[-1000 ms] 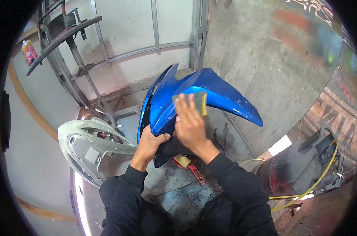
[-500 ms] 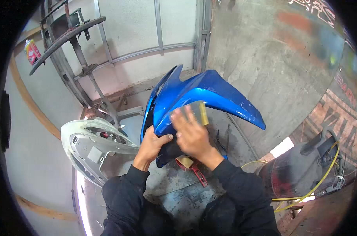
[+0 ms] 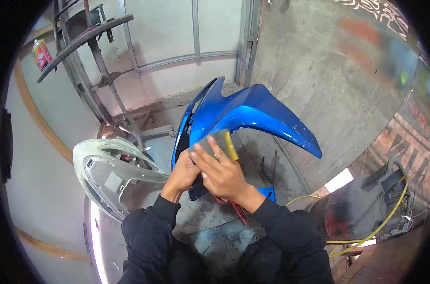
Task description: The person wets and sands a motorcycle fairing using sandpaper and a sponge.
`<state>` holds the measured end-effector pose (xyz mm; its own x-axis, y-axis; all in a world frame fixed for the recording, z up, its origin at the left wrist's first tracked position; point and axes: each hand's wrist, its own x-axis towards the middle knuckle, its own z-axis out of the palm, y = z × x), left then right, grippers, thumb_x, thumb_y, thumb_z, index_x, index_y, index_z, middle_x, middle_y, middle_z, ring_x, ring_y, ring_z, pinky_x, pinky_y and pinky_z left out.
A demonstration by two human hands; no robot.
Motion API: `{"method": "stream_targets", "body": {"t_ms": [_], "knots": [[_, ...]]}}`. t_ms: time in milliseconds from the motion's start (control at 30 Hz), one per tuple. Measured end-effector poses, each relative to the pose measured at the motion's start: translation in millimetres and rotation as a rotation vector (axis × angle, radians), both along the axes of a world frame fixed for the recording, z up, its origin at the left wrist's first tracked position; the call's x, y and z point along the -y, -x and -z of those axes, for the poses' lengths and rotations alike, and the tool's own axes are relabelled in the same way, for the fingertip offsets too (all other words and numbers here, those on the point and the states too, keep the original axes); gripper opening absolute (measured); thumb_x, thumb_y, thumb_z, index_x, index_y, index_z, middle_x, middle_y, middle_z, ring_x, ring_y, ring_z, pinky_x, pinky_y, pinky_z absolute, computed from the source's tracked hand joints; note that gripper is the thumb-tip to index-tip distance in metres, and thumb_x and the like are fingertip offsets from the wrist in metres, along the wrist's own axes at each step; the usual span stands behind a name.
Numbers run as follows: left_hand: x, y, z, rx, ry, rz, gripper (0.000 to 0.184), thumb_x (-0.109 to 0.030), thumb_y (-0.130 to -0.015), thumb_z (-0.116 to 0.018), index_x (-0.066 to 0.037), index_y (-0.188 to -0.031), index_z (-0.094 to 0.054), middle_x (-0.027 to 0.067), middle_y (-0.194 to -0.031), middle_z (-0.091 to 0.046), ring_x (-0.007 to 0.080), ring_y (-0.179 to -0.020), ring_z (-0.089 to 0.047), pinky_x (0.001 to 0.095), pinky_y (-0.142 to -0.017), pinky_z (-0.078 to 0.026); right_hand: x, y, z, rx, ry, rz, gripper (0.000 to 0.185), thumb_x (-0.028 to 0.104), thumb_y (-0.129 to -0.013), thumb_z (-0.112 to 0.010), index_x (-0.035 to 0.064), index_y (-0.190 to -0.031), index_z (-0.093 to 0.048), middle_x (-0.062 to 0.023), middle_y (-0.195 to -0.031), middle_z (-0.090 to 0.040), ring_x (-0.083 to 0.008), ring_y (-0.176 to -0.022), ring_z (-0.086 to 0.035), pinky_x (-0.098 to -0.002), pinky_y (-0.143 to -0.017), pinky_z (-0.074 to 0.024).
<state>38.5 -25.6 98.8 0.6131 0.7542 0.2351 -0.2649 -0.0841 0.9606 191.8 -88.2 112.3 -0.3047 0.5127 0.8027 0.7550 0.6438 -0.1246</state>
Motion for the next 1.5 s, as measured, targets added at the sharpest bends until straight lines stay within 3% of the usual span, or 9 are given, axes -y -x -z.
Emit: {"method": "stream_targets", "body": {"t_ms": [133,267,433,533,833,933,1067,1200,1500], "knots": [[2,0,-4,-0.081,-0.042,-0.046,0.044,0.002,-0.087,-0.067,0.000,-0.130,-0.057,0.0044,-0.121,-0.065,0.0124,-0.109,-0.059,0.0313,-0.096,-0.048,-12,-29,-4,-0.046,-0.015,0.117,0.052,0.002,-0.081,-0.057,0.0002,-0.134,-0.060,-0.0193,-0.145,-0.053,-0.0461,-0.139,-0.041,-0.0508,-0.114,-0.0353],[-2,-2,0,-0.023,-0.062,-0.011,0.045,0.002,-0.087,-0.068,0.001,-0.131,-0.057,0.0045,-0.120,-0.066,0.0119,-0.107,-0.059,0.0312,-0.095,-0.048,2,-1,-2,0.023,0.029,-0.015,0.051,0.005,-0.082,-0.057,0.0019,-0.133,-0.062,-0.0147,-0.144,-0.055,-0.0429,-0.140,-0.042,-0.0493,-0.112,-0.0386],[1,-2,-3,-0.076,-0.025,-0.012,0.047,0.003,-0.086,-0.067,0.000,-0.131,-0.056,0.0041,-0.120,-0.065,0.0121,-0.107,-0.059,0.0312,-0.096,-0.048,-14,-25,-7,-0.022,-0.033,0.106,0.054,0.002,-0.082,-0.055,-0.0006,-0.136,-0.057,-0.0200,-0.144,-0.053,-0.0476,-0.139,-0.041,-0.0513,-0.112,-0.0377],[-3,-1,-3,-0.019,-0.004,0.004,0.048,0.004,-0.085,-0.068,0.000,-0.131,-0.056,0.0038,-0.119,-0.065,0.0128,-0.107,-0.059,0.0311,-0.096,-0.048,-3,-2,1,0.002,-0.019,-0.038,0.057,0.001,-0.080,-0.056,-0.0005,-0.137,-0.057,-0.0198,-0.144,-0.053,-0.0479,-0.138,-0.042,-0.0495,-0.113,-0.0370],[-2,-2,-4,-0.043,-0.040,-0.048,0.047,0.004,-0.084,-0.068,0.000,-0.129,-0.059,0.0025,-0.116,-0.066,0.0128,-0.106,-0.059,0.0316,-0.095,-0.048,4,0,0,0.073,-0.033,-0.004,0.055,0.001,-0.077,-0.058,0.0019,-0.131,-0.063,-0.0163,-0.143,-0.056,-0.0455,-0.138,-0.043,-0.0500,-0.112,-0.0386],[2,-1,-7,-0.057,-0.033,-0.035,0.045,0.004,-0.085,-0.067,0.000,-0.130,-0.059,0.0033,-0.117,-0.066,0.0122,-0.106,-0.059,0.0321,-0.095,-0.048,-7,-20,6,-0.070,-0.029,0.055,0.055,0.003,-0.075,-0.061,0.0044,-0.130,-0.064,-0.0130,-0.143,-0.057,-0.0433,-0.139,-0.043,-0.0551,-0.115,-0.0336],[-2,-2,-5,-0.016,0.008,0.018,0.043,0.005,-0.085,-0.066,0.000,-0.127,-0.060,0.0032,-0.115,-0.067,0.0115,-0.103,-0.060,0.0307,-0.092,-0.049,-1,1,0,0.033,-0.026,0.017,0.057,0.002,-0.074,-0.060,0.0030,-0.131,-0.063,-0.0150,-0.142,-0.057,-0.0445,-0.137,-0.045,-0.0497,-0.111,-0.0412],[1,1,-9,-0.090,-0.015,-0.039,0.039,0.005,-0.085,-0.064,0.001,-0.124,-0.061,0.0037,-0.114,-0.067,0.0116,-0.102,-0.060,0.0305,-0.091,-0.050,-4,-17,6,-0.016,-0.034,0.066,0.055,0.005,-0.074,-0.062,0.0043,-0.129,-0.065,-0.0116,-0.142,-0.057,-0.0443,-0.138,-0.044,-0.0543,-0.113,-0.0364],[1,-2,-7,-0.075,-0.008,-0.028,0.044,0.005,-0.084,-0.063,0.000,-0.127,-0.060,0.0043,-0.115,-0.067,0.0135,-0.104,-0.060,0.0311,-0.095,-0.048,-13,-24,-6,0.018,-0.056,0.128,0.053,0.005,-0.074,-0.061,0.0045,-0.127,-0.066,-0.0120,-0.141,-0.058,-0.0455,-0.137,-0.045,-0.0495,-0.108,-0.0442]]}}
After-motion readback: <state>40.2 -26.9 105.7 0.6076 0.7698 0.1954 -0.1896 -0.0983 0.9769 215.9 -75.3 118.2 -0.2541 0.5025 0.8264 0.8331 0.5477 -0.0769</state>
